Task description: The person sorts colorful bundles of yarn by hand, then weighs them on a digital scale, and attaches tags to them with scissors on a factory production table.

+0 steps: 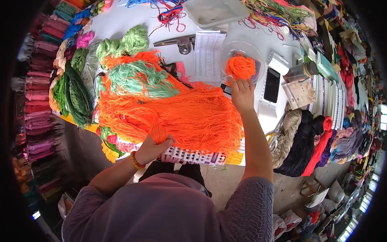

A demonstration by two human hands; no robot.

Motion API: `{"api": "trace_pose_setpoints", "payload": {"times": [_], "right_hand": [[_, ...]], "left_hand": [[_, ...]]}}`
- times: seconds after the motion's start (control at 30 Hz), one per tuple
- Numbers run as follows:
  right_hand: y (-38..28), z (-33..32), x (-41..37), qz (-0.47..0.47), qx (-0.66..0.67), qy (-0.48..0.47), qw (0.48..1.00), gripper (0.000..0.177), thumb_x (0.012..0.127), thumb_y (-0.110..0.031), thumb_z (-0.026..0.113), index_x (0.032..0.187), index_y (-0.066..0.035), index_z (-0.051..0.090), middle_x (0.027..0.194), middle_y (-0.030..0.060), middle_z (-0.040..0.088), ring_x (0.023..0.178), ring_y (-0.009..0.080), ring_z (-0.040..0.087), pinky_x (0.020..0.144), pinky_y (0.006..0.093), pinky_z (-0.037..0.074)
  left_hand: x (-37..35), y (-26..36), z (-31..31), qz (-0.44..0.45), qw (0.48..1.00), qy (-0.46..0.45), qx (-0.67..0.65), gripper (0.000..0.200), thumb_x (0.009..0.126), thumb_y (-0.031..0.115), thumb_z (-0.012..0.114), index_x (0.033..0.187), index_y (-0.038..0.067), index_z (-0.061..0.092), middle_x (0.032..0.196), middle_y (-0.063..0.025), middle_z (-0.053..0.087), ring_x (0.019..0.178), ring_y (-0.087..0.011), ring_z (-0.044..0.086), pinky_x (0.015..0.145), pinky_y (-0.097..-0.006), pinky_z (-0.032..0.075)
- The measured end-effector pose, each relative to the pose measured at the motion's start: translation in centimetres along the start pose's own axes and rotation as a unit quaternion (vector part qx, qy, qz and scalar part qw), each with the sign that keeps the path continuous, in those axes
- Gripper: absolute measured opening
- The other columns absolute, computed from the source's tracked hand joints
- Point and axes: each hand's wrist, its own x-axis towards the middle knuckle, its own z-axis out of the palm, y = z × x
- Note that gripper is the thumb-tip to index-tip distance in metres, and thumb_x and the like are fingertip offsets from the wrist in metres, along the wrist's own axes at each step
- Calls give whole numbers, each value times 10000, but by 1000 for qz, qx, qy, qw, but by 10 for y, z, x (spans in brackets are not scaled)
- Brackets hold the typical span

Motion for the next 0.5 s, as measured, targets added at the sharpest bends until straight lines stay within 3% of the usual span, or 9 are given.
{"api": "trace_pose_setpoints", "payload": {"times": [0.07, 0.1, 0.13, 0.2, 0.23, 0.3, 0.37, 0.43, 0.5], "right_hand": [[-18, -19, 4, 43, 118, 6, 992, 430, 732, -13, 531, 1143, -114, 456, 825, 74, 555, 785, 231, 545, 776, 392, 393], [-39, -40, 7, 156, 237, -52, 958, 448, 752, 6, 514, 1179, -84, 410, 813, 88, 561, 726, 227, 556, 709, 371, 426], [-66, -64, 9, 263, 348, -111, 893, 469, 772, 25, 497, 1215, -54, 365, 802, 102, 567, 666, 223, 567, 643, 350, 459], [-116, -99, 4, 282, 606, -120, 734, 493, 816, 23, 455, 1268, -33, 266, 755, 97, 571, 642, 156, 568, 567, 257, 456], [-138, -119, 9, 281, 607, -122, 733, 493, 816, 23, 455, 1268, -33, 266, 755, 97, 571, 642, 156, 568, 567, 257, 456], [-170, -151, 18, 390, 698, -61, 598, 533, 832, 25, 436, 1301, -11, 185, 698, 84, 562, 678, 129, 573, 595, 220, 448], [-179, -152, 13, 389, 684, -47, 615, 531, 836, 30, 430, 1301, -4, 176, 700, 86, 562, 678, 135, 581, 590, 212, 457], [-187, -155, 14, 386, 669, -33, 634, 529, 840, 35, 423, 1301, 4, 168, 701, 87, 561, 679, 141, 589, 586, 205, 467], [-201, -160, 17, 392, 656, -4, 645, 553, 833, 48, 418, 1313, 19, 145, 628, 64, 528, 735, 151, 604, 628, 241, 476]], "left_hand": [[2, 0, -6, 12, 1000, 13, -20, 70, 825, 89, 505, 822, 23, 529, 688, 2, 486, 489, -64, 486, 441, -196, 447], [7, -4, -12, 65, 997, 4, 30, 78, 820, 91, 516, 817, 18, 544, 668, 15, 493, 495, -41, 455, 439, -187, 395], [9, -4, -17, 118, 990, -4, 80, 87, 816, 93, 526, 811, 13, 559, 649, 29, 500, 500, -19, 423, 436, -178, 343], [8, 13, -11, 83, 995, 18, 46, 93, 809, 109, 536, 792, 20, 560, 600, 34, 476, 478, -20, 414, 422, -187, 335], [8, 21, -6, 48, 998, 34, 16, 102, 801, 124, 546, 773, 27, 561, 551, 40, 451, 456, -22, 404, 409, -196, 328], [7, 31, 0, 68, 997, 33, 29, 108, 794, 127, 553, 778, 21, 567, 547, 36, 464, 484, -25, 424, 431, -201, 350], [7, 37, 5, 92, 994, 29, 42, 116, 786, 130, 560, 784, 15, 573, 542, 32, 477, 511, -27, 444, 453, -206, 373], [8, 35, 8, 237, 970, 9, 53, 89, 788, 84, 566, 820, 3, 586, 608, 32, 509, 530, -4, 418, 468, -189, 341], [7, 33, 11, 250, 966, 26, 57, 73, 783, 73, 566, 792, 1, 578, 612, 34, 506, 543, -9, 424, 478, -192, 350]]}}
